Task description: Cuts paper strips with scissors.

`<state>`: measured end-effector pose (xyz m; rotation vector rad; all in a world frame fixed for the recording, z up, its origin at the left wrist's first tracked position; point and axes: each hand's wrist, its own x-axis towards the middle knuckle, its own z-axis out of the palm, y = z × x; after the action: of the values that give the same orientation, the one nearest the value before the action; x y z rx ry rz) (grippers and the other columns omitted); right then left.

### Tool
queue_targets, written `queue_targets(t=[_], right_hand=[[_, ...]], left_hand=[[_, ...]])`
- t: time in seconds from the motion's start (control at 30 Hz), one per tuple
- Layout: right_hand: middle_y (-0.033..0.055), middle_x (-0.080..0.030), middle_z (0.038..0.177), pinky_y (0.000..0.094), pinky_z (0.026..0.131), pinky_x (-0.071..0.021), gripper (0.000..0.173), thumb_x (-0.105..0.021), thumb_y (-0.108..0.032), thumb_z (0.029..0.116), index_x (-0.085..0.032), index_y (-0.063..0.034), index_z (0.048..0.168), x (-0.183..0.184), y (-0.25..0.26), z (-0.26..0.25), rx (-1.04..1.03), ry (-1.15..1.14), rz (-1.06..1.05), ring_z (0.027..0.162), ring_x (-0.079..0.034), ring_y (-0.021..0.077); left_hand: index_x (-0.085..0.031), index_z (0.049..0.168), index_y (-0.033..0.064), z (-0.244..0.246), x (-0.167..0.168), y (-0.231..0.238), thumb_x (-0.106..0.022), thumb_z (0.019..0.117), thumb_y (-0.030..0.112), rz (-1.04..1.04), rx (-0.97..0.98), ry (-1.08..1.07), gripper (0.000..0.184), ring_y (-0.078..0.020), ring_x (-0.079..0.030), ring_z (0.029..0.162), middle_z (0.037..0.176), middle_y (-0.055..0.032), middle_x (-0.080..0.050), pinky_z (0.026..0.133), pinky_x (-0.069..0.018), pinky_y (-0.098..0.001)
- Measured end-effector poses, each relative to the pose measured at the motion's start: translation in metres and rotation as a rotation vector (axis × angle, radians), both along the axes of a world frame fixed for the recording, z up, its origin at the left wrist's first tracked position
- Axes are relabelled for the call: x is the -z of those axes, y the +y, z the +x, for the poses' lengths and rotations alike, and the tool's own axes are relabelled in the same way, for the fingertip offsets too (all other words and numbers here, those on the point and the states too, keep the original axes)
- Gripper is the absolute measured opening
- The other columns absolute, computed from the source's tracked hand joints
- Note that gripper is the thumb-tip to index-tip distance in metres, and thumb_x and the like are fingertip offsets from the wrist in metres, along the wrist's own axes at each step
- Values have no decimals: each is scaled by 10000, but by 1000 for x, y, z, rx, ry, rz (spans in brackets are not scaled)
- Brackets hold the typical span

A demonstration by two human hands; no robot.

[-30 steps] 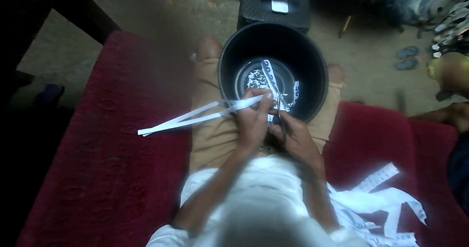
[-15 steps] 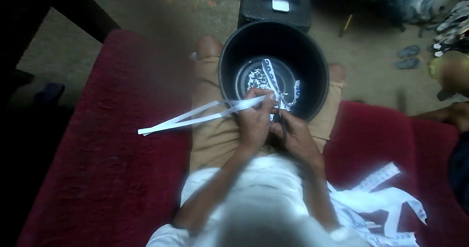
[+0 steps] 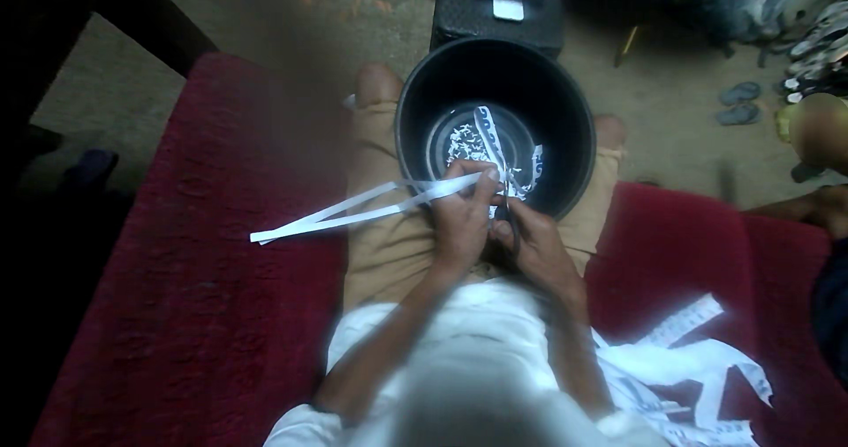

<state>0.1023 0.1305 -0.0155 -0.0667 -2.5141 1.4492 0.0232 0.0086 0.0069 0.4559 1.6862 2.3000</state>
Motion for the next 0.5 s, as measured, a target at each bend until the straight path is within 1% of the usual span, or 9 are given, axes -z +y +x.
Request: queue_targets(t=[0.13, 0.23, 0.37, 0.5], right_hand=[[-16, -574, 725, 247, 510, -490, 461, -514, -469, 1044, -625, -81, 1265, 0, 1, 0, -6, -3, 0, 568, -537, 63], [-8, -582, 726, 250, 514, -495, 437, -524, -429, 1048, -625, -69, 1274, 1, 2, 0, -15, 15, 7, 565, -537, 66], [-8, -584, 723, 250, 514, -492, 443, -507, -437, 1056, -633, -70, 1269, 2, 1, 0, 2, 25, 28, 565, -535, 63], [-10, -598, 734, 257, 515, -497, 376, -532, -379, 1054, -642, -89, 1266, 2, 0, 0, 24, 19, 20, 570, -548, 69]], left_hand=[[-633, 1147, 100, 0, 0, 0, -601, 1045, 160, 9, 3, -8, 123, -116, -665, 699, 899, -50, -674, 623, -589, -244], [-636, 1157, 103, 0, 1, 0, -603, 1043, 156, 11, 4, -1, 130, -113, -668, 710, 915, -48, -679, 633, -590, -244], [-633, 1156, 104, 1, 1, 0, -604, 1043, 162, -1, 0, -9, 130, -117, -674, 715, 918, -48, -681, 642, -597, -251], [-638, 1166, 119, 0, 2, 0, -603, 1048, 196, -12, 6, -29, 145, -112, -671, 707, 910, -44, -686, 626, -585, -244]])
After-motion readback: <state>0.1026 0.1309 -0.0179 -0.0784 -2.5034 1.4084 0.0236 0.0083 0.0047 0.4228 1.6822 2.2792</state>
